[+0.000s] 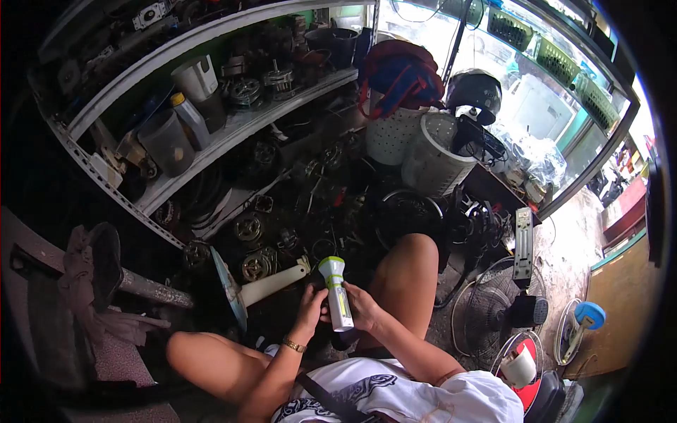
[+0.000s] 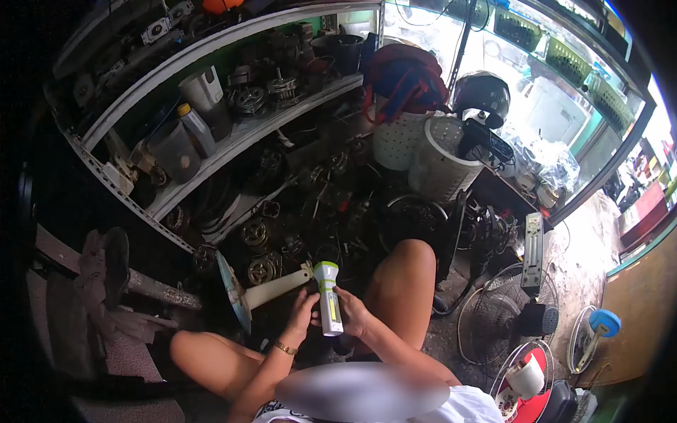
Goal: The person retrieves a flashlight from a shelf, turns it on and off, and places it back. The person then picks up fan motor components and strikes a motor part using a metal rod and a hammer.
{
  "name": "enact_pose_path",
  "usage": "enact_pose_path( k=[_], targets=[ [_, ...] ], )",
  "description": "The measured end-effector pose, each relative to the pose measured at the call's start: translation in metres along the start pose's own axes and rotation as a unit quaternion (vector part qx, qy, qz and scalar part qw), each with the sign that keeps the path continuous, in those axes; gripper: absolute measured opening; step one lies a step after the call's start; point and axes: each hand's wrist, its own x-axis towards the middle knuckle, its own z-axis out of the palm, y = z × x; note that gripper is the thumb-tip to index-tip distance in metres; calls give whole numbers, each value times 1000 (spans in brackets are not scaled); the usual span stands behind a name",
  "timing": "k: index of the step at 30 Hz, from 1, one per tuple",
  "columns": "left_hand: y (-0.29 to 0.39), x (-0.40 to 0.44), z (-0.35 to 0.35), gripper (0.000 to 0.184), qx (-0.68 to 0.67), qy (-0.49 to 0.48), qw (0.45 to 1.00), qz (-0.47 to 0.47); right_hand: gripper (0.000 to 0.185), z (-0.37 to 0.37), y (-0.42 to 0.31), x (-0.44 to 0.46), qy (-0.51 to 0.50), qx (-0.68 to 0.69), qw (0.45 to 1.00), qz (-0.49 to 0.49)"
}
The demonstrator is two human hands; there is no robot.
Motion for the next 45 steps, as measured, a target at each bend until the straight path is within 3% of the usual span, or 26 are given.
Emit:
enact_pose_path(
  k=[2,6,12,30,38,40,42,45],
  targets=[
    [11,0,0,20,-23,-47,998,-21,48,1,-5,1,-35,9,999,-19],
    [19,9,-1,25,-6,-41,998,40,45,27,-17,-5,-38,-17,997,-70],
    [32,8,-4,26,-63,-91,991,74,46,54,-27,-10,36,-118,988,-95],
    [37,4,-8,30,-45,-42,995,81,37,65,-24,13,35,-257,956,-139],
    [38,9,-19,26,-59,-61,993,84,41,79,-34,18,24,-222,968,-118],
    [37,18,-14,31,-107,-42,985,125,43,91,-51,9,-4,-186,969,-164],
    [23,31,-27,35,-71,-20,994,80,48,118,-88,-3,32,-200,948,-246],
    [30,40,-20,31,-21,-18,996,84,51,195,-147,-39,-10,-271,875,-401]
  ],
)
